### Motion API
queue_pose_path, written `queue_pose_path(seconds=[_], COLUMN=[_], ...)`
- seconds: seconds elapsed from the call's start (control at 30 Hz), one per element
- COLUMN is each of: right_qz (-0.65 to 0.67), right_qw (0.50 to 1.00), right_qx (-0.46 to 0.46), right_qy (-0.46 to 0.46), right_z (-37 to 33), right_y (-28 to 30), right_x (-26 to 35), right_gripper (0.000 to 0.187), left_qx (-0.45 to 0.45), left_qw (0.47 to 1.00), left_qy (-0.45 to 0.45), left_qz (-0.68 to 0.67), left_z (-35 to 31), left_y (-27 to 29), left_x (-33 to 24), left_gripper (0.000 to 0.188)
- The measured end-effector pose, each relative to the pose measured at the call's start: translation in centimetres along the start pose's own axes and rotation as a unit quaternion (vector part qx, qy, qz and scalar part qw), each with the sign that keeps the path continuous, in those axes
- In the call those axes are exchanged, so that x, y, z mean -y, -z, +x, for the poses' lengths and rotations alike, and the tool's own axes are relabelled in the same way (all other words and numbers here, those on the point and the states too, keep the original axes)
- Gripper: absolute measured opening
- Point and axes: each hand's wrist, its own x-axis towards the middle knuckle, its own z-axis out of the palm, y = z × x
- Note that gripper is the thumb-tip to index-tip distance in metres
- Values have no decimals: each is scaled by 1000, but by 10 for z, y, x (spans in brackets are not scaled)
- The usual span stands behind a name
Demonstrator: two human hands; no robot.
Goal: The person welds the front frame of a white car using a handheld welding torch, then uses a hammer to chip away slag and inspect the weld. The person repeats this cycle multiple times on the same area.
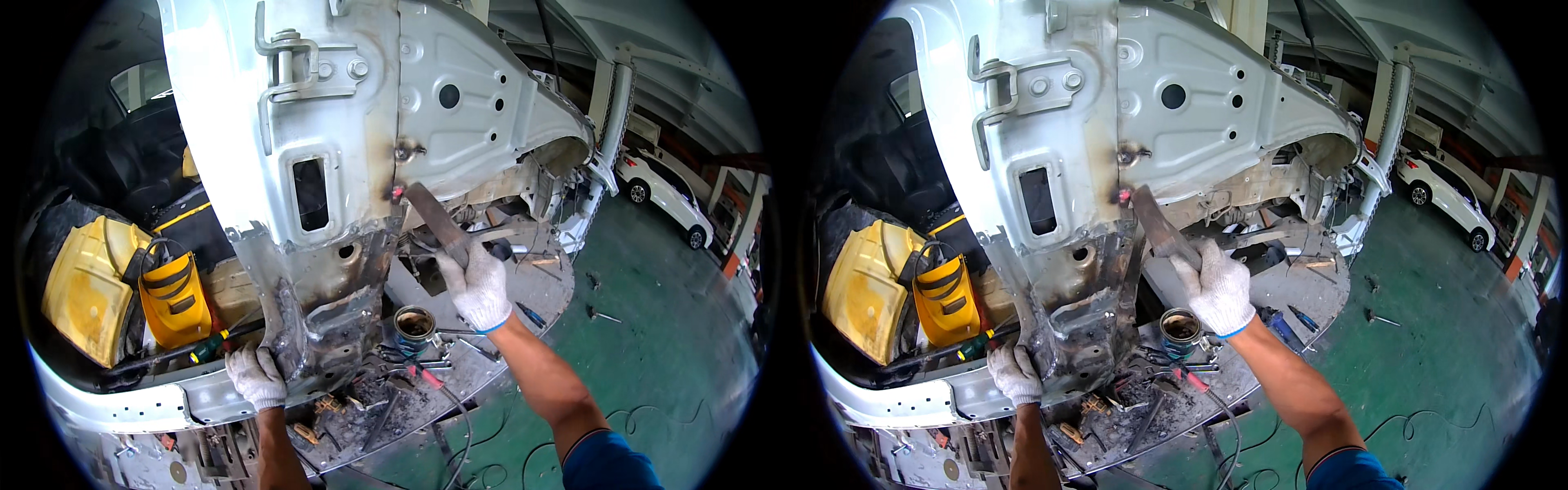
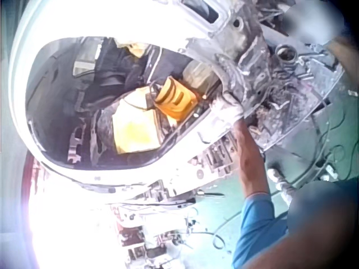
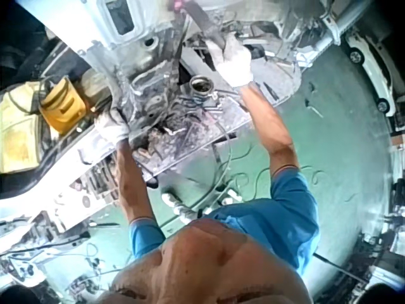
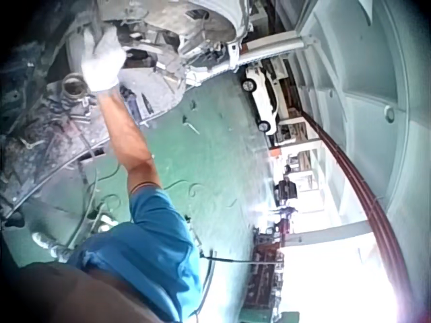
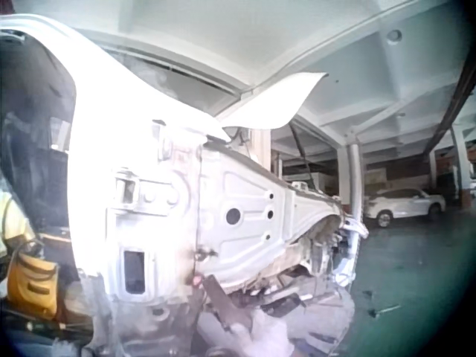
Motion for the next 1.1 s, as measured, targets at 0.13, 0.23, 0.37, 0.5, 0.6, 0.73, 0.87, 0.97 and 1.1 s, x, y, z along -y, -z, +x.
queue_pose_path(seconds=[0.13,0.23,0.37,0.5,0.6,0.73,0.87,0.97,1.1], right_qz=[13,26,51,74,55,87,142,33,-7], right_qw=[1000,1000,999,980,997,994,989,999,1000], right_qx=[-4,-7,3,-101,-30,40,12,8,-4], right_qy=[1,12,15,154,42,-57,-35,39,10], right_z=[-1,1,2,6,-3,5,9,-8,14], right_y=[-13,-15,0,36,-10,-8,24,24,-16], right_x=[-7,-7,8,42,-18,-7,24,12,-7], right_gripper=[35,35,36,38,39,37,37,33,26], left_qx=[-10,-13,-13,-22,-14,-13,-13,-4,-26], left_qw=[1000,1000,1000,999,1000,1000,1000,1000,999], left_qy=[-7,-11,-10,-24,-9,-1,-12,-7,-29], left_qz=[1,4,0,-1,-12,8,4,14,3], left_z=[0,2,4,6,2,3,4,3,-1], left_y=[0,2,4,8,3,1,3,9,-4], left_x=[0,-2,1,-3,-13,-6,-3,2,-8], left_gripper=[32,32,32,32,32,33,33,33,32])
